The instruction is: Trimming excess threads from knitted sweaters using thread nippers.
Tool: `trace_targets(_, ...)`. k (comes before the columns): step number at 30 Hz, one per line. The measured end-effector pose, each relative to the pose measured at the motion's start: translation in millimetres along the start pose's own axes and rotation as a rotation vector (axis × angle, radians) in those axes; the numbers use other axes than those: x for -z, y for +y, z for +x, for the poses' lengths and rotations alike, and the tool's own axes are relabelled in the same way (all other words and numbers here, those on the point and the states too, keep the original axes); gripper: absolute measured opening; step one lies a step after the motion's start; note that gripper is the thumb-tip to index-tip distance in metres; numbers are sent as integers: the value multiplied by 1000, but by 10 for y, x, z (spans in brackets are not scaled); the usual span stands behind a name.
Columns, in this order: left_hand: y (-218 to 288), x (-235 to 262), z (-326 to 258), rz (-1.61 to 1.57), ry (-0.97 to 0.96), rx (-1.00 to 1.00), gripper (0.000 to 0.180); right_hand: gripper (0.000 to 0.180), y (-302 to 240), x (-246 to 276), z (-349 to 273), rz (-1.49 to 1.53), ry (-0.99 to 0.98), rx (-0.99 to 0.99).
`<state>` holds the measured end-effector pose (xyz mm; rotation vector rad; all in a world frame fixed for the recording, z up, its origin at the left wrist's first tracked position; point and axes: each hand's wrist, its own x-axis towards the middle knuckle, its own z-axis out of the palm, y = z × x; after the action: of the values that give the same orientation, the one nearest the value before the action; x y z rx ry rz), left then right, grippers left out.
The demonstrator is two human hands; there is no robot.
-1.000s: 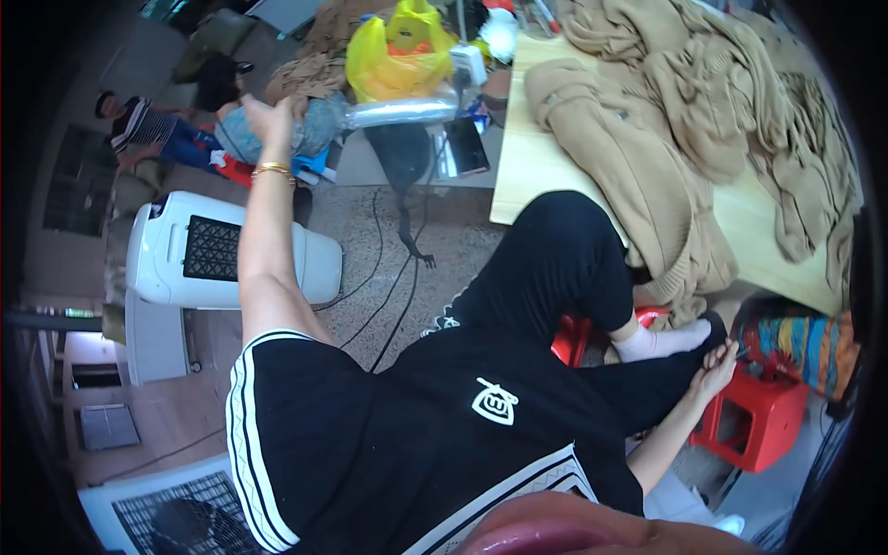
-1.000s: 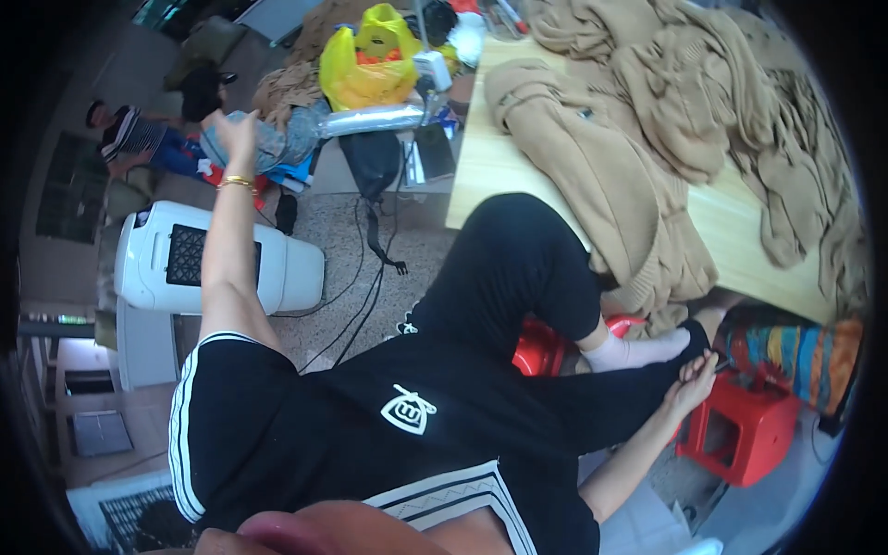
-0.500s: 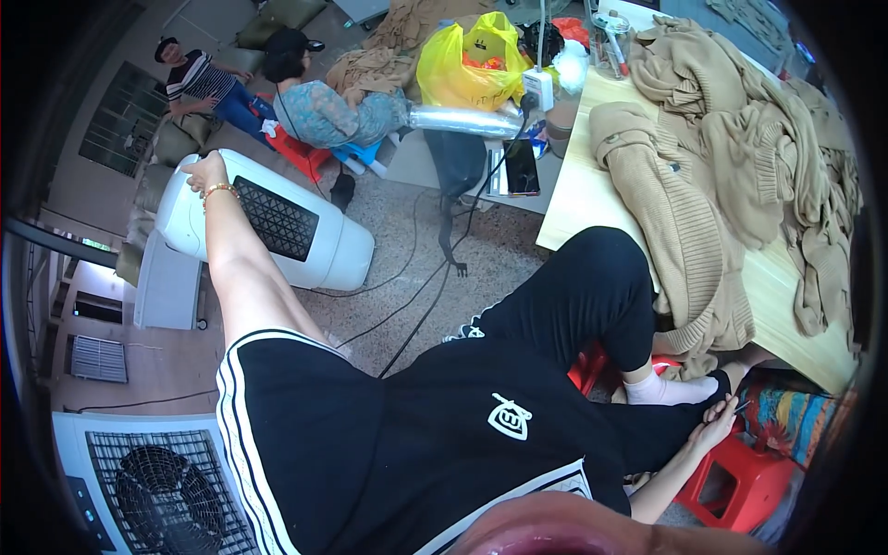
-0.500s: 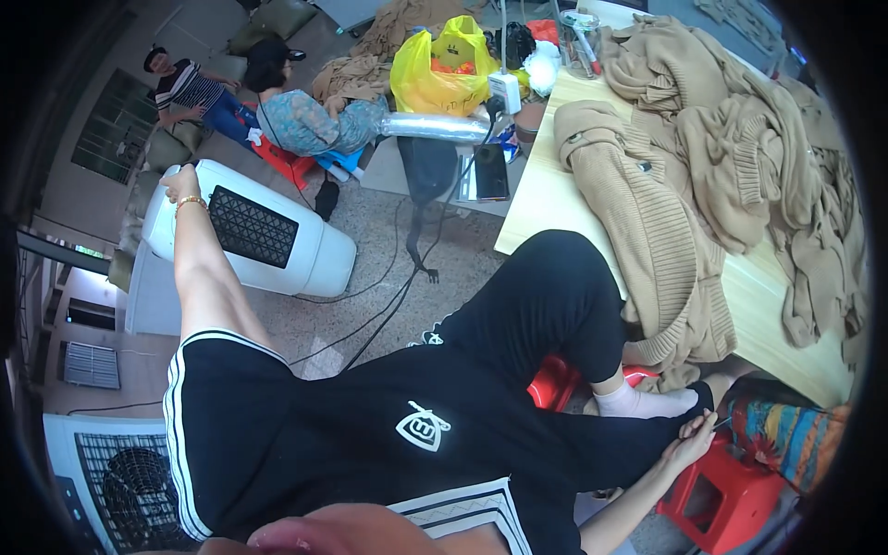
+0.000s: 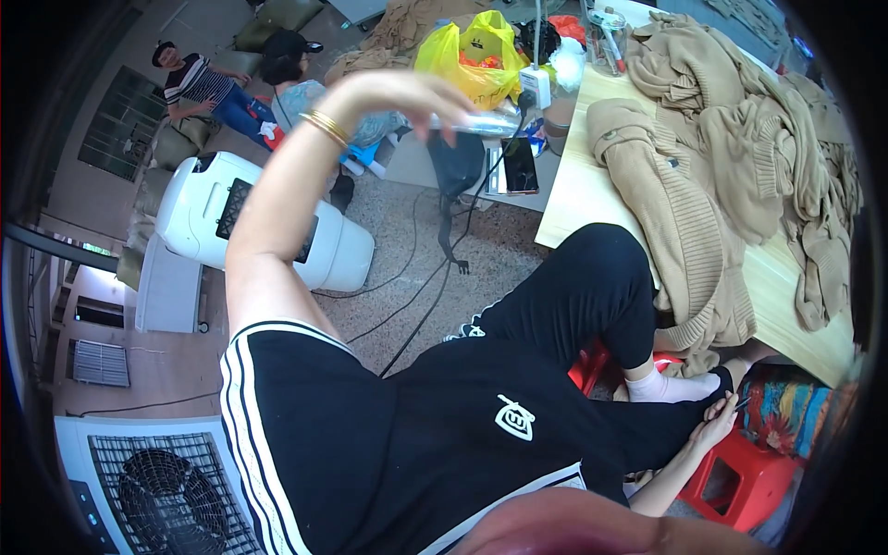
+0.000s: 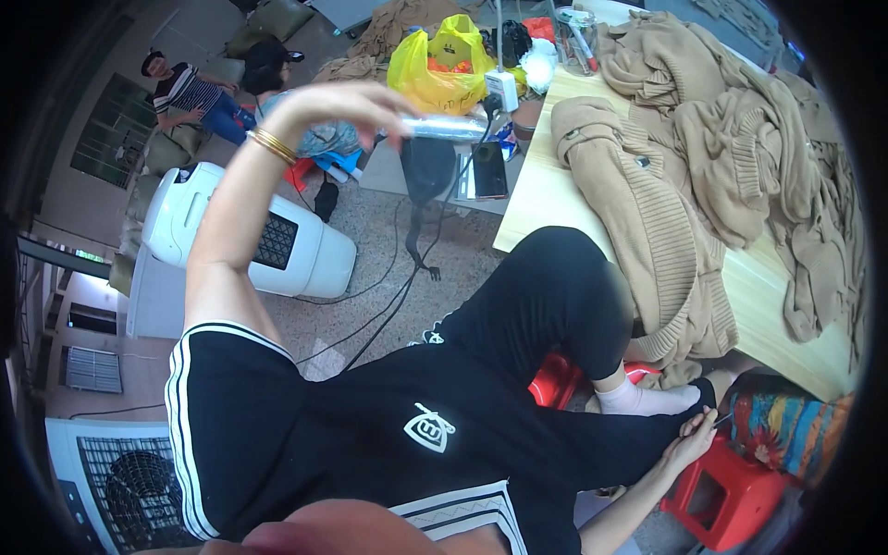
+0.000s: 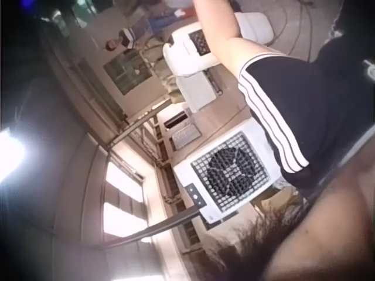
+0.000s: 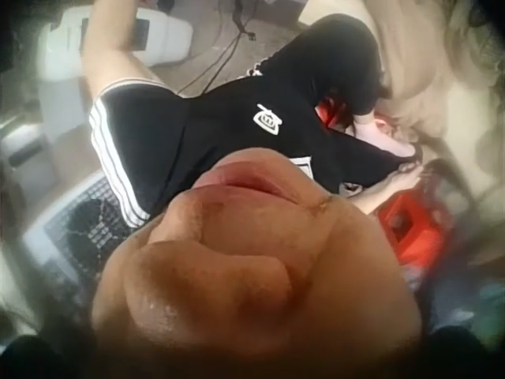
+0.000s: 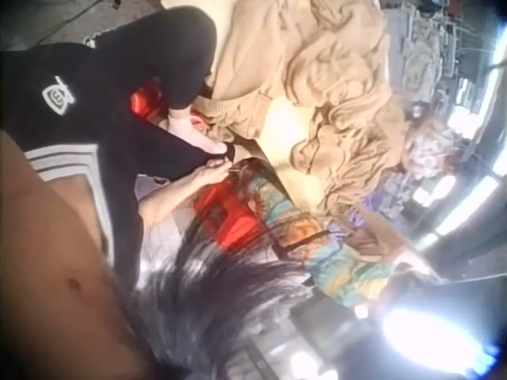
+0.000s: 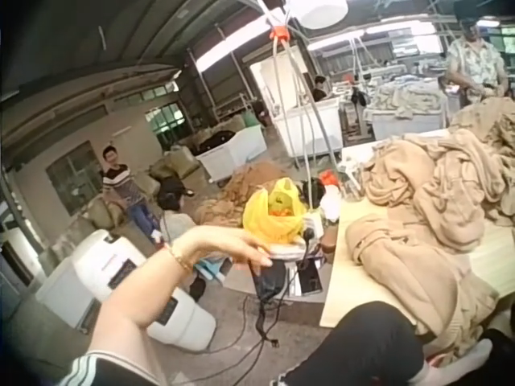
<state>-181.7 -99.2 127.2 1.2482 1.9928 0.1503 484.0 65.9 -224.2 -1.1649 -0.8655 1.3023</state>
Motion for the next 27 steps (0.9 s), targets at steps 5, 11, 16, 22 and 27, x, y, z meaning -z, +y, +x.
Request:
trace_targets(5,184,-1379,622,142,-625,-42,56,23,11,-34,-30,-25,-5,-35)
trace_targets(11,-6,-2422,884,244,-821,-18,54,24,24,35,4,-49,-34,-32)
trace_targets(16,129,-2522,1081,362,-872,30,58,26,-4,-10,26,-101,12,-60)
trace_targets(22,-14,-2680,1410,476,-1023,94,81,25,-27,-63,14,-92,12,-54)
trace_targets(27,-82,-2664,1353,441,-990,52,83,23,12,-74,23,-54,-20,-36)
